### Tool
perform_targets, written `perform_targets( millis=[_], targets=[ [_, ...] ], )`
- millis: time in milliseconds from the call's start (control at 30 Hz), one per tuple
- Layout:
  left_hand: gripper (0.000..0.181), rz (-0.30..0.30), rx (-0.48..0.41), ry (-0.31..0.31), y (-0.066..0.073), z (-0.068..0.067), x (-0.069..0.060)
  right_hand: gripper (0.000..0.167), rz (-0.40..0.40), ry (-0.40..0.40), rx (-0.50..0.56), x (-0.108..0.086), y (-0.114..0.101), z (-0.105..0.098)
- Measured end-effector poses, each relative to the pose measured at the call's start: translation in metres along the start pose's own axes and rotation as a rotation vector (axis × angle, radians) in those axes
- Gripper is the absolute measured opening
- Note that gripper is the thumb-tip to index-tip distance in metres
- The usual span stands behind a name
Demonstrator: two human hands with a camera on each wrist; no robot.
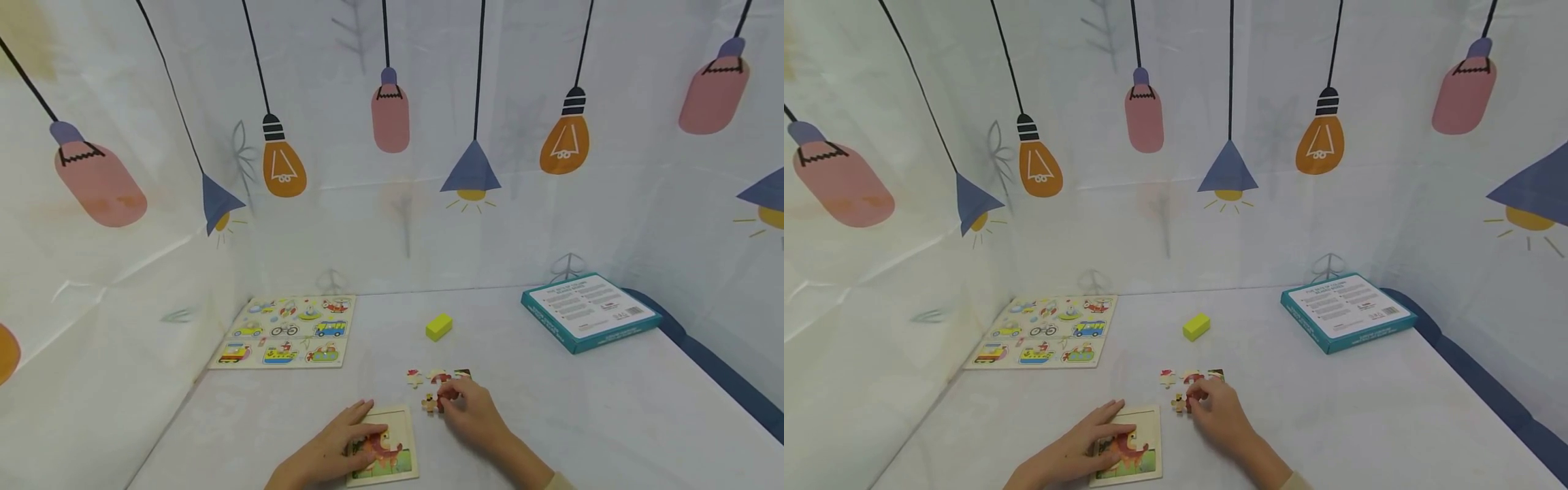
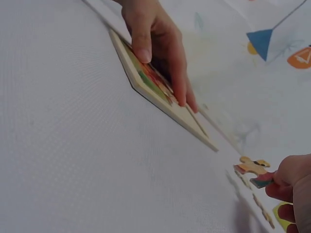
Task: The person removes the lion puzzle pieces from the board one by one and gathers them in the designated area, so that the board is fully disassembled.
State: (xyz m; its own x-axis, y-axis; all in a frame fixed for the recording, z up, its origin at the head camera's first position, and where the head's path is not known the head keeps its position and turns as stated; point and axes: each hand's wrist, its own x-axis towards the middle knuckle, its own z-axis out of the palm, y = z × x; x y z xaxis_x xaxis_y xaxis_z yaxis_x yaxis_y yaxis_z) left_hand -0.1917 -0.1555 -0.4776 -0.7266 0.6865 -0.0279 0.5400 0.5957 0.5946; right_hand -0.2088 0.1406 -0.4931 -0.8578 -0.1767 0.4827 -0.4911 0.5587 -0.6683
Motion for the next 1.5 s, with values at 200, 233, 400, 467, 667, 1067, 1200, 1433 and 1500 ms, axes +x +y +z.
perform_targets(
  millis=[200,233,400,467,667,1067,1200,1433,1500],
  targets=[
    [0.046,-0.002,-0.006,-0.001,0.0,0.0,0.0,0.028,-0.059,0.076,-0.035,-0.001,0.012,-0.004],
    [0.046,0.001,0.0,0.001,0.0,0.0,0.001,0.029,-0.07,0.082,-0.036,-0.001,0.014,-0.006],
    [0.046,-0.003,0.021,0.007,0.001,-0.001,0.004,0.03,-0.094,0.129,-0.036,0.0,0.023,-0.013],
    [0.046,-0.013,0.018,0.002,0.002,-0.002,0.004,0.03,-0.091,0.15,-0.046,0.0,0.026,-0.015],
    [0.046,-0.004,0.027,0.007,0.001,-0.001,0.004,0.028,-0.018,0.158,-0.096,0.0,0.029,-0.023],
    [0.046,0.004,0.034,0.015,0.0,0.001,0.002,0.022,0.091,0.087,-0.12,-0.001,0.032,-0.032],
    [0.046,0.0,0.03,0.012,0.0,0.001,0.001,0.02,0.127,0.068,-0.138,-0.001,0.032,-0.034],
    [0.046,-0.002,0.025,0.008,-0.001,0.001,0.001,0.019,0.144,0.038,-0.185,-0.001,0.036,-0.035],
    [0.046,0.001,0.027,0.009,-0.001,0.002,0.001,0.019,0.146,0.034,-0.19,-0.001,0.036,-0.036]
  ],
)
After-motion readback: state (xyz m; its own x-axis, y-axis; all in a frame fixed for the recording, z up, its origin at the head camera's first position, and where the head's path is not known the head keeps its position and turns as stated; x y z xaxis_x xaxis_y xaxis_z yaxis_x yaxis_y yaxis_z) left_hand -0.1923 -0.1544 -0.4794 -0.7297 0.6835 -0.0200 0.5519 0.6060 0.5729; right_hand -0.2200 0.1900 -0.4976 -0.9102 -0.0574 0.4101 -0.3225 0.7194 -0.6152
